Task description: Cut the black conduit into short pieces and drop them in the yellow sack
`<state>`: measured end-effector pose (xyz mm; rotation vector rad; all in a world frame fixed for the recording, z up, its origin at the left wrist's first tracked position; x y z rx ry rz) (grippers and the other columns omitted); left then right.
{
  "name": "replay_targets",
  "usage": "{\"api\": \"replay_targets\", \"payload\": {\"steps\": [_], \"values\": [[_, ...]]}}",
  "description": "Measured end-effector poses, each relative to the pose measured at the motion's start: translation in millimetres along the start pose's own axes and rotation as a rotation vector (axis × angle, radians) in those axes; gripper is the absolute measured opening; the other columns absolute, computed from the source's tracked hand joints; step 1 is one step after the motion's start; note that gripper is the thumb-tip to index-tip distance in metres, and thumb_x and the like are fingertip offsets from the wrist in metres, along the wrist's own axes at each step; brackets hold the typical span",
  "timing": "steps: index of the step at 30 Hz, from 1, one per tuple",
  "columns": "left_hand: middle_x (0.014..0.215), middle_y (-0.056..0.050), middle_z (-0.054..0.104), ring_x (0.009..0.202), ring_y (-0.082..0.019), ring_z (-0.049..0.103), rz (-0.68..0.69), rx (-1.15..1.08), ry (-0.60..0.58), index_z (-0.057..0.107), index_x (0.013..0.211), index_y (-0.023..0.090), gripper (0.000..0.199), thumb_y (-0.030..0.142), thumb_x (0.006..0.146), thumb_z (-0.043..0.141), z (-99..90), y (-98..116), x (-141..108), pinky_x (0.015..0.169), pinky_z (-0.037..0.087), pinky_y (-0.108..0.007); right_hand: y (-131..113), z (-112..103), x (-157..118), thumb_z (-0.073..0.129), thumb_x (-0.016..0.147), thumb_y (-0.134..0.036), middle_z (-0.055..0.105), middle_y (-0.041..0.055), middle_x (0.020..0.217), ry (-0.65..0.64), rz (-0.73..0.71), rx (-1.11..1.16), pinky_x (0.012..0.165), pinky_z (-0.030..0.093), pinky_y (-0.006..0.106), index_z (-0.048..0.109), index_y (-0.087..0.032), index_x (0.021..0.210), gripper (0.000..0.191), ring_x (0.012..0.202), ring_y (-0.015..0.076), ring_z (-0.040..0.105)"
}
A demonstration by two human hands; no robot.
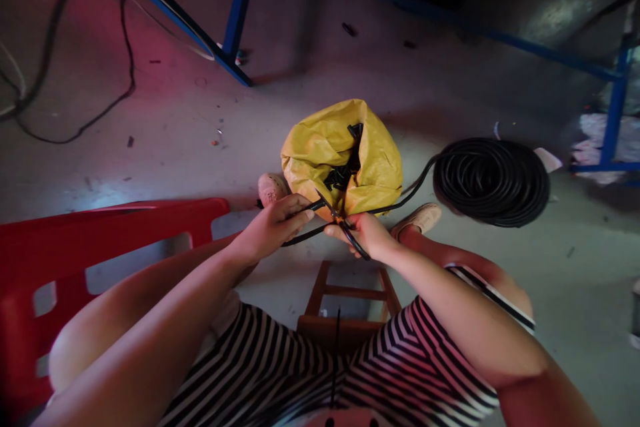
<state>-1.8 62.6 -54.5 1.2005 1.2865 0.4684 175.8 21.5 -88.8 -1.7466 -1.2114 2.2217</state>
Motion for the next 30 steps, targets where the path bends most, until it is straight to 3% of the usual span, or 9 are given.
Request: {"api": "replay_targets", "payload": {"steps": [4, 7, 10, 13, 16, 19, 21, 26, 30], "values": [[0.093, -0.004, 0.065, 0.084, -0.019, 0.062, 0.063, 0.045, -0.076, 0.056, 0.103, 0.019, 0.024, 0.04, 0.092, 0.061, 14.3, 14.0, -5.3, 0.074, 0.051, -0.031, -31.1, -14.0, -6.5, 0.088, 0.068, -0.06, 0.06, -0.003, 0.061, 0.118, -0.216, 0.138, 0.051, 0.046, 0.023, 0.062, -0.017, 0.075, 0.051, 0.054, 0.0111, 0.056], [0.099, -0.005, 0.065, 0.088, -0.019, 0.062, 0.111, 0.098, -0.176, 0.054, 0.105, 0.019, 0.023, 0.038, 0.095, 0.06, 29.1, 25.7, -11.1, 0.08, 0.05, -0.034, -43.0, -15.0, -11.1, 0.095, 0.061, -0.052, 0.064, -0.0022, 0.067, 0.097, -0.259, 0.23, 0.055, 0.05, 0.025, 0.067, -0.016, 0.083, 0.05, 0.058, 0.0126, 0.06], [0.094, -0.003, 0.063, 0.085, -0.019, 0.06, 0.108, 0.171, -0.278, 0.057, 0.1, 0.019, 0.025, 0.043, 0.097, 0.059, 34.0, 30.1, -13.3, 0.077, 0.047, -0.032, -49.5, -20.7, -15.2, 0.094, 0.063, -0.049, 0.061, -0.0035, 0.063, 0.092, -0.274, 0.3, 0.054, 0.052, 0.025, 0.067, -0.017, 0.082, 0.047, 0.053, 0.0111, 0.057], [0.083, 0.0, 0.059, 0.077, -0.016, 0.054, 0.095, 0.14, -0.338, 0.059, 0.095, 0.018, 0.034, 0.051, 0.1, 0.054, 30.0, 30.6, -12.5, 0.069, 0.042, -0.028, -56.3, -40.6, -18.9, 0.092, 0.067, -0.052, 0.057, -0.0063, 0.059, 0.174, -0.321, 0.393, 0.058, 0.056, 0.029, 0.065, -0.019, 0.085, 0.046, 0.05, 0.0095, 0.051], [0.08, 0.0, 0.055, 0.074, -0.015, 0.049, 0.088, 0.005, -0.277, 0.057, 0.091, 0.017, 0.039, 0.054, 0.103, 0.049, 21.0, 32.0, -10.3, 0.066, 0.041, -0.027, -59.8, -60.9, -20.6, 0.089, 0.067, -0.062, 0.054, -0.0059, 0.06, 0.28, -0.348, 0.364, 0.058, 0.054, 0.029, 0.062, -0.02, 0.083, 0.053, 0.052, 0.0103, 0.049], [0.088, -0.003, 0.056, 0.079, -0.016, 0.049, 0.1, -0.129, -0.178, 0.06, 0.104, 0.017, 0.038, 0.054, 0.104, 0.051, 12.4, 33.8, -9.2, 0.068, 0.043, -0.027, -58.7, -66.0, -21.5, 0.073, 0.076, -0.079, 0.055, -0.0018, 0.062, 0.315, -0.374, 0.237, 0.06, 0.049, 0.029, 0.057, -0.02, 0.075, 0.061, 0.059, 0.0132, 0.052], [0.088, -0.002, 0.053, 0.078, -0.015, 0.048, 0.122, -0.192, -0.093, 0.06, 0.111, 0.019, 0.036, 0.053, 0.104, 0.053, 4.6, 34.4, -8.5, 0.066, 0.042, -0.026, -54.8, -58.3, -22.1, 0.062, 0.082, -0.083, 0.057, 0.0002, 0.068, 0.271, -0.397, 0.162, 0.065, 0.047, 0.03, 0.055, -0.02, 0.077, 0.064, 0.065, 0.0151, 0.053], [0.074, 0.003, 0.04, 0.063, -0.012, 0.036, 0.185, -0.322, 0.076, 0.057, 0.097, 0.022, 0.029, 0.049, 0.105, 0.055, -13.1, 35.3, -6.7, 0.054, 0.033, -0.025, -39.2, -29.6, -26.6, 0.053, 0.083, -0.089, 0.06, 0.0038, 0.091, 0.141, -0.416, 0.099, 0.081, 0.045, 0.035, 0.057, -0.021, 0.103, 0.071, 0.086, 0.0203, 0.056], [0.072, 0.004, 0.041, 0.061, -0.013, 0.036, 0.197, -0.267, 0.154, 0.058, 0.101, 0.021, 0.029, 0.05, 0.104, 0.057, -18.0, 39.5, -7.5, 0.053, 0.031, -0.026, -37.9, -11.2, -31.4, 0.053, 0.085, -0.087, 0.054, 0.0031, 0.093, 0.063, -0.42, 0.063, 0.081, 0.042, 0.035, 0.054, -0.021, 0.106, 0.069, 0.087, 0.02, 0.052]]}}
Point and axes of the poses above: each hand's wrist, its own x-axis towards the middle knuckle, its own z-axis out of the palm, y = z × x, the point moved 8 cm from there along x, towards the middle knuckle
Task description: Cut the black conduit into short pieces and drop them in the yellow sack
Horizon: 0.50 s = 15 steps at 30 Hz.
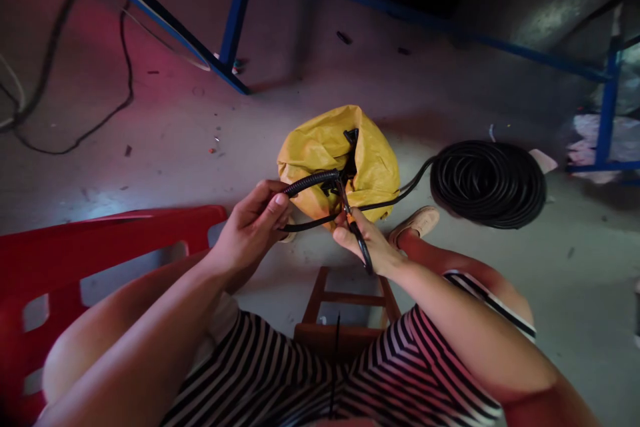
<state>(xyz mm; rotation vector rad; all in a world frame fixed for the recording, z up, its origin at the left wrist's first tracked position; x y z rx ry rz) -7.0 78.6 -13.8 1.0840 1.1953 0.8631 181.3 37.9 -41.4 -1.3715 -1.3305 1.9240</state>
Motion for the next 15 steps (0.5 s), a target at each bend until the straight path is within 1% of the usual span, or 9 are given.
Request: {"api": "replay_targets", "payload": {"steps": [3, 5, 9, 15], "values": [[0.077, 0.001, 0.048, 0.066, -0.014, 0.04, 0.037, 0.12, 0.004, 0.059, 0.098, 0.02, 0.036, 0.056, 0.102, 0.057, 3.0, 6.4, -0.6, 0.055, 0.035, -0.027, -5.3, 7.7, -1.8, 0.056, 0.087, -0.084, 0.051, 0.0021, 0.092, -0.034, 0.0, 0.004, 0.077, 0.04, 0.033, 0.052, -0.021, 0.103, 0.065, 0.084, 0.0189, 0.049], [0.08, -0.001, 0.053, 0.069, -0.015, 0.046, 0.048, 0.198, -0.01, 0.06, 0.098, 0.019, 0.039, 0.058, 0.101, 0.056, 6.6, 9.2, -0.7, 0.059, 0.041, -0.028, -9.5, 9.8, -2.6, 0.058, 0.088, -0.081, 0.051, 0.002, 0.093, -0.041, -0.007, -0.015, 0.077, 0.039, 0.033, 0.051, -0.021, 0.101, 0.061, 0.085, 0.0191, 0.049], [0.083, -0.003, 0.063, 0.077, -0.018, 0.056, 0.069, 0.304, -0.043, 0.061, 0.098, 0.02, 0.034, 0.053, 0.102, 0.056, 14.5, 13.4, 0.2, 0.07, 0.05, -0.032, -14.5, 10.1, -3.5, 0.058, 0.091, -0.076, 0.053, 0.0026, 0.095, -0.032, -0.029, -0.045, 0.08, 0.041, 0.034, 0.052, -0.022, 0.101, 0.056, 0.089, 0.0205, 0.05], [0.083, -0.004, 0.065, 0.075, -0.017, 0.058, 0.084, 0.327, -0.051, 0.061, 0.099, 0.019, 0.026, 0.045, 0.102, 0.056, 19.9, 13.3, 0.9, 0.07, 0.051, -0.031, -11.9, 10.2, -4.4, 0.06, 0.089, -0.077, 0.058, 0.0049, 0.101, -0.027, 0.003, -0.043, 0.083, 0.045, 0.036, 0.054, -0.022, 0.107, 0.058, 0.093, 0.0222, 0.054]]}}
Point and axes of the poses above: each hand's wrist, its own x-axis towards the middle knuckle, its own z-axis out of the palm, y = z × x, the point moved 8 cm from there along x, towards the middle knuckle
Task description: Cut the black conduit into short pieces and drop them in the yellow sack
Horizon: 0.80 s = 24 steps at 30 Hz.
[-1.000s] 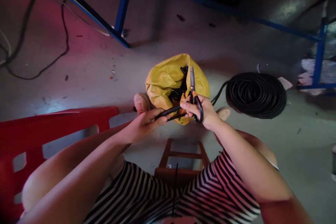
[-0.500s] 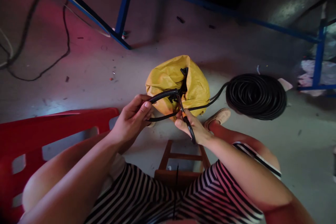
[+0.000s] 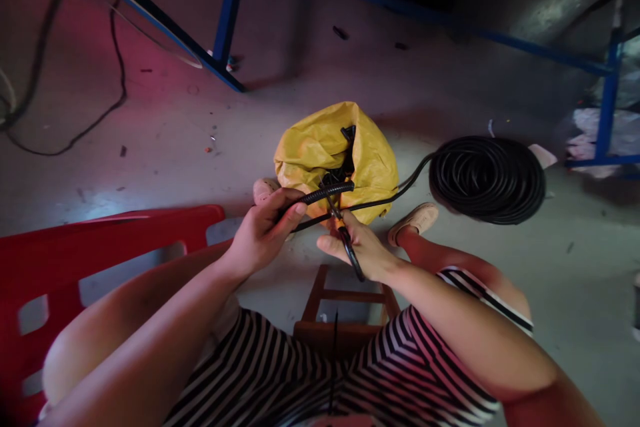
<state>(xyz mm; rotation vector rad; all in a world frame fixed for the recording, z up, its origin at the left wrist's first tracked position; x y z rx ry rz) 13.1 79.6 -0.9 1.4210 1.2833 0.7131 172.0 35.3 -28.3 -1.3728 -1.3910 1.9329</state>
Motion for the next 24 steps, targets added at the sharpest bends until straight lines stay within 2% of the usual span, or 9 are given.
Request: {"api": "replay_targets", "payload": {"steps": [4, 17, 24], "values": [[0.083, -0.003, 0.065, 0.075, -0.017, 0.058, 0.005, 0.016, -0.003, 0.061, 0.099, 0.019, 0.021, 0.039, 0.101, 0.056, 1.1, 1.5, -0.6, 0.07, 0.05, -0.031, -1.2, 0.1, -1.5, 0.062, 0.089, -0.076, 0.058, 0.0056, 0.102, -0.004, 0.011, 0.025, 0.087, 0.045, 0.038, 0.054, -0.022, 0.107, 0.057, 0.095, 0.0229, 0.055], [0.083, -0.003, 0.067, 0.074, -0.016, 0.061, 0.002, 0.058, 0.014, 0.061, 0.1, 0.019, 0.019, 0.038, 0.1, 0.057, 2.2, 3.7, -2.1, 0.07, 0.051, -0.03, 2.3, -2.3, -2.7, 0.062, 0.087, -0.077, 0.054, 0.0028, 0.093, 0.025, 0.057, -0.033, 0.079, 0.044, 0.035, 0.051, -0.022, 0.098, 0.058, 0.088, 0.0211, 0.053], [0.079, -0.001, 0.067, 0.072, -0.015, 0.06, -0.006, 0.07, 0.029, 0.06, 0.099, 0.019, 0.019, 0.037, 0.1, 0.057, 1.7, 1.7, -3.4, 0.069, 0.051, -0.028, 1.3, -3.1, -2.6, 0.064, 0.089, -0.073, 0.061, 0.0054, 0.101, 0.03, 0.04, -0.038, 0.086, 0.047, 0.038, 0.053, -0.022, 0.106, 0.055, 0.098, 0.0246, 0.058]]}}
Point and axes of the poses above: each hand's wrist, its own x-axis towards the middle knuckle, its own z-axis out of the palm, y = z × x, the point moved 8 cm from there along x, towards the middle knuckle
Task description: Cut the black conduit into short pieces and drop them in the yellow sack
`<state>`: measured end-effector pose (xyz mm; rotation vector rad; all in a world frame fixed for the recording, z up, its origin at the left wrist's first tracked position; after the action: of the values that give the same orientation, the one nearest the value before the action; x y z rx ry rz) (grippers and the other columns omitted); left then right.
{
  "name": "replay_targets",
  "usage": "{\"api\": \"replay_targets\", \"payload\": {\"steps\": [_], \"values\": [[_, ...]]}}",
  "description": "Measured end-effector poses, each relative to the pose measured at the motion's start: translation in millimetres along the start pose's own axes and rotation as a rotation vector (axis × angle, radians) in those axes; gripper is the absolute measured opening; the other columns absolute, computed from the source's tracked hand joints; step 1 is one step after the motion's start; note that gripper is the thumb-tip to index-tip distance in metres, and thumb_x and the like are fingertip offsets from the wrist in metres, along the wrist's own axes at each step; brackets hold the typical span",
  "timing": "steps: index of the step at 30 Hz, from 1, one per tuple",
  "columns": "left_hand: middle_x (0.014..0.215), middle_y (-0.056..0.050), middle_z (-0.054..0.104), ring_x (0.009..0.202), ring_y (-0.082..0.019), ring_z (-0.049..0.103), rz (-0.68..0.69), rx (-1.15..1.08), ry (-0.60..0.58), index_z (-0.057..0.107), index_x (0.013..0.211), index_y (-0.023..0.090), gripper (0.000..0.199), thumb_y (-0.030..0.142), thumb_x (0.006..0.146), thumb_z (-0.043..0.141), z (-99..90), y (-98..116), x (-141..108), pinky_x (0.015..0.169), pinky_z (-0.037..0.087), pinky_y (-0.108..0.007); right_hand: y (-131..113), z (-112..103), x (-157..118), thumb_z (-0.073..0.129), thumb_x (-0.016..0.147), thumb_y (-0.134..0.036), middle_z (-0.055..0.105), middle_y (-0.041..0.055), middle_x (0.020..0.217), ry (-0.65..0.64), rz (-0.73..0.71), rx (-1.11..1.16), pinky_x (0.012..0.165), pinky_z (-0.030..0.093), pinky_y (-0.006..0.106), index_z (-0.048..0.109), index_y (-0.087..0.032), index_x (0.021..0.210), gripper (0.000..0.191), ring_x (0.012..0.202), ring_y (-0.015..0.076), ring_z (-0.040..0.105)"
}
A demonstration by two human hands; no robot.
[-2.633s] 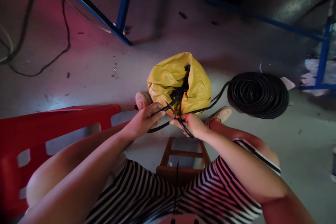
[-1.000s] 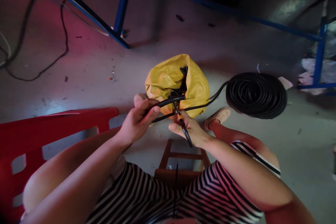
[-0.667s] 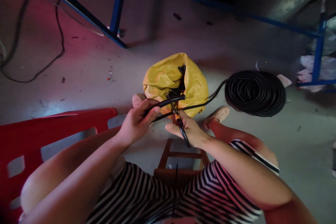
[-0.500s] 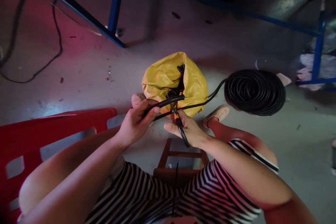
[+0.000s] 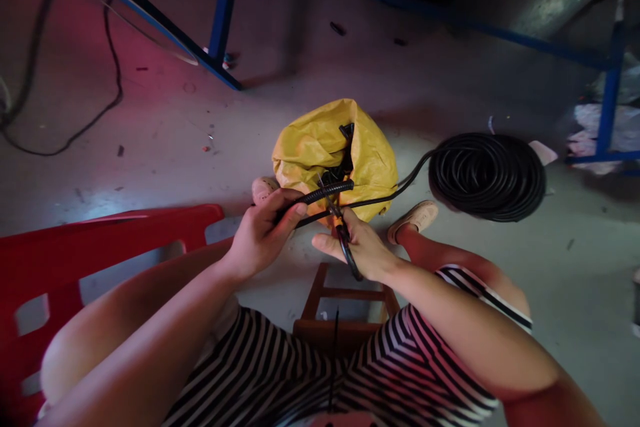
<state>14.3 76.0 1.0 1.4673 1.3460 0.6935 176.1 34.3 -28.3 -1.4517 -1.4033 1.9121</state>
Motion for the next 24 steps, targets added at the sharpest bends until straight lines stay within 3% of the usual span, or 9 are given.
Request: {"api": "replay_targets", "payload": {"steps": [7, 17, 24], "values": [[0.082, -0.003, 0.066, 0.075, -0.016, 0.059, -0.004, -0.043, 0.001, 0.06, 0.099, 0.018, 0.02, 0.038, 0.1, 0.057, 0.4, 0.6, 0.1, 0.07, 0.05, -0.029, 3.4, -1.7, -0.8, 0.067, 0.087, -0.073, 0.062, 0.0043, 0.095, 0.001, 0.071, -0.036, 0.081, 0.046, 0.037, 0.056, -0.021, 0.109, 0.057, 0.089, 0.023, 0.059], [0.09, -0.004, 0.069, 0.079, -0.016, 0.063, 0.024, -0.047, -0.041, 0.061, 0.104, 0.019, 0.019, 0.037, 0.102, 0.055, 3.1, 2.1, 0.5, 0.074, 0.053, -0.029, 0.9, -2.7, -0.6, 0.068, 0.089, -0.067, 0.067, 0.0079, 0.111, -0.001, 0.066, -0.01, 0.097, 0.048, 0.043, 0.057, -0.022, 0.123, 0.058, 0.113, 0.0298, 0.061], [0.093, -0.004, 0.07, 0.082, -0.016, 0.064, 0.037, -0.047, -0.04, 0.062, 0.107, 0.019, 0.019, 0.035, 0.103, 0.055, 5.5, 1.3, 0.9, 0.078, 0.053, -0.03, -4.4, -1.3, -1.1, 0.069, 0.089, -0.066, 0.065, 0.0074, 0.113, -0.019, 0.048, 0.001, 0.094, 0.047, 0.042, 0.056, -0.022, 0.119, 0.055, 0.106, 0.0274, 0.061]]}}
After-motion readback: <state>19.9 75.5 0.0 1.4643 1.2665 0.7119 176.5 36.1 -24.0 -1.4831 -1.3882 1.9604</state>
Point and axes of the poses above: each hand's wrist, its own x-axis towards the middle knuckle, its own z-axis out of the palm, y = z × x, the point moved 8 cm from there along x, towards the middle knuckle
